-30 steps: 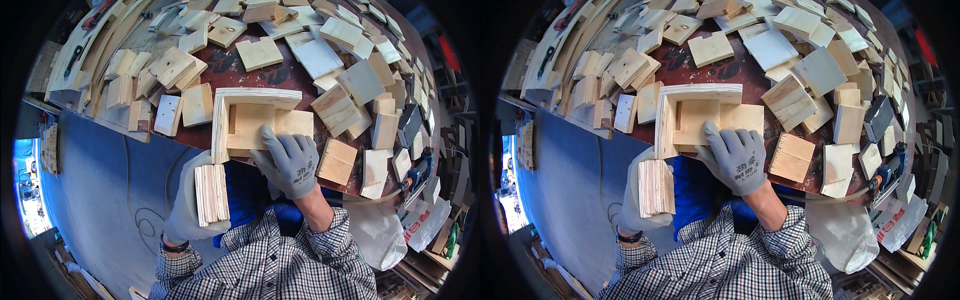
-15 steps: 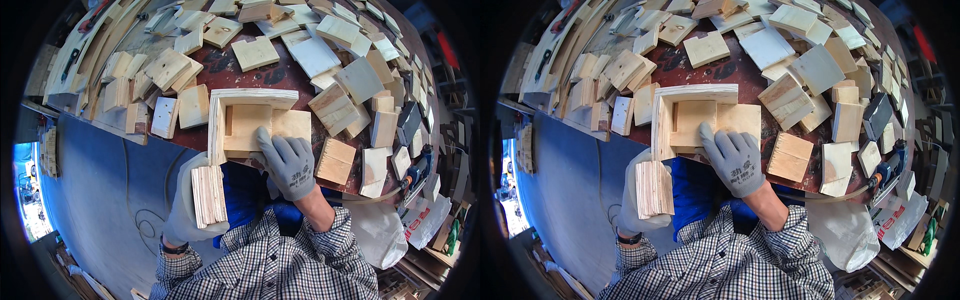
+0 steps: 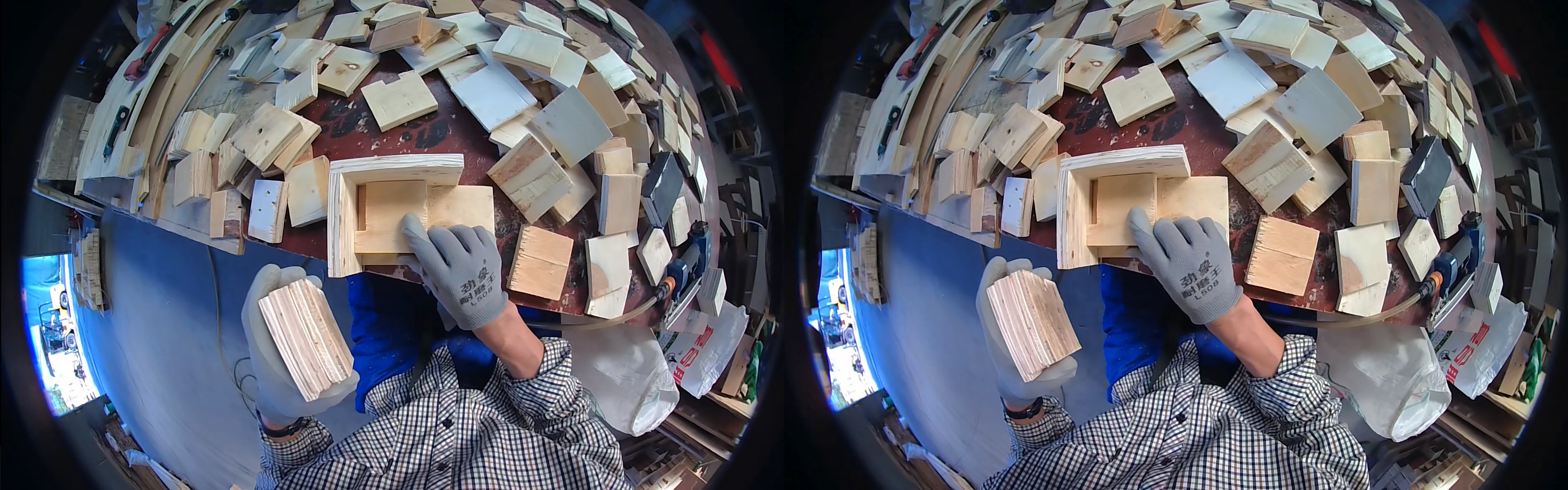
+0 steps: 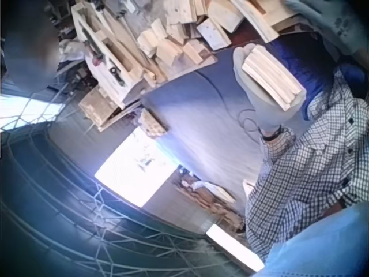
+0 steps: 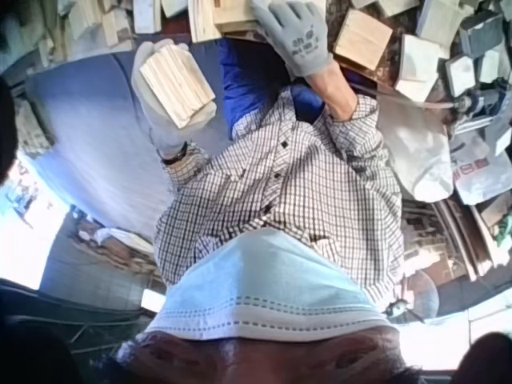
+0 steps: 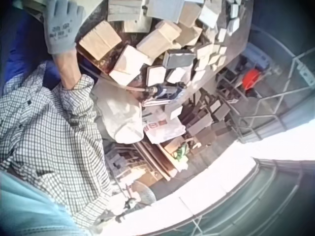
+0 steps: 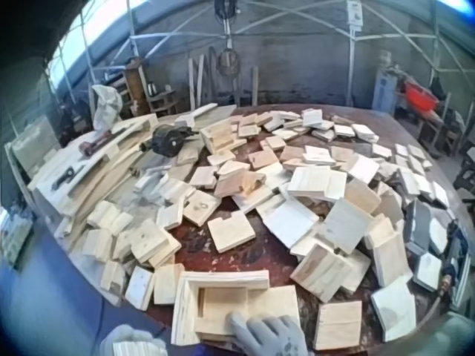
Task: The person assembles small wooden boxes by hand, fitting pre-cut pieces together and securing them with a nail gun. They repeatedly pick up components, align them, and fasten joints, then place finished boxes aside.
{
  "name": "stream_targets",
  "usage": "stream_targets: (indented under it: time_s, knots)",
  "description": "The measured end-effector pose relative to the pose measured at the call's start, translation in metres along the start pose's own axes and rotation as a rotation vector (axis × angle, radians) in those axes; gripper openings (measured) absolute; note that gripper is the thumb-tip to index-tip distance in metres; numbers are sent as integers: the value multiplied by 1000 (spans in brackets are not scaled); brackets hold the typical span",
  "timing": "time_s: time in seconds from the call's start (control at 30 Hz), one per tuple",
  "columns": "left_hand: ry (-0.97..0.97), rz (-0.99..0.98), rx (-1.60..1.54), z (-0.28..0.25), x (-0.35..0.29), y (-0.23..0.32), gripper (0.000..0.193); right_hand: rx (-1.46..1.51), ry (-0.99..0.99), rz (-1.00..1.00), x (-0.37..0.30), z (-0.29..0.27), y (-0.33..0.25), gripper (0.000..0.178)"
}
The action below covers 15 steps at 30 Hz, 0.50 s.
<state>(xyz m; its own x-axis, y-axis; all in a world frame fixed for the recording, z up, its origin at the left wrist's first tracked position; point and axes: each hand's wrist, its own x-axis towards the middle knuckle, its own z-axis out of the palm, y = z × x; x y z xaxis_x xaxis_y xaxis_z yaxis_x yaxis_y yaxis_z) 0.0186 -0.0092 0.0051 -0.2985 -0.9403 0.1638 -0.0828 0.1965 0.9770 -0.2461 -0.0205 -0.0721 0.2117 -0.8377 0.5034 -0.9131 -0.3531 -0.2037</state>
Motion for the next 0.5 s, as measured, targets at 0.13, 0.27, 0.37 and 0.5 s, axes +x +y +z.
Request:
stream_targets:
  time_s: [0.13, 0.27, 0.37, 0.5]
  knots:
    - [-51, 284, 538, -11, 25, 22, 139, -17, -1, 10, 3, 0, 1, 61]
    - [-85, 365, 821, 4, 51, 53, 128, 13, 21, 24, 1, 2, -1, 62]
    - [-153, 356, 829, 9, 65, 53, 130, 192, 114, 136, 2, -4, -2, 59]
    - [-178, 392, 795, 18, 75, 48, 130, 393, 336, 228, -3, -28, -1, 70]
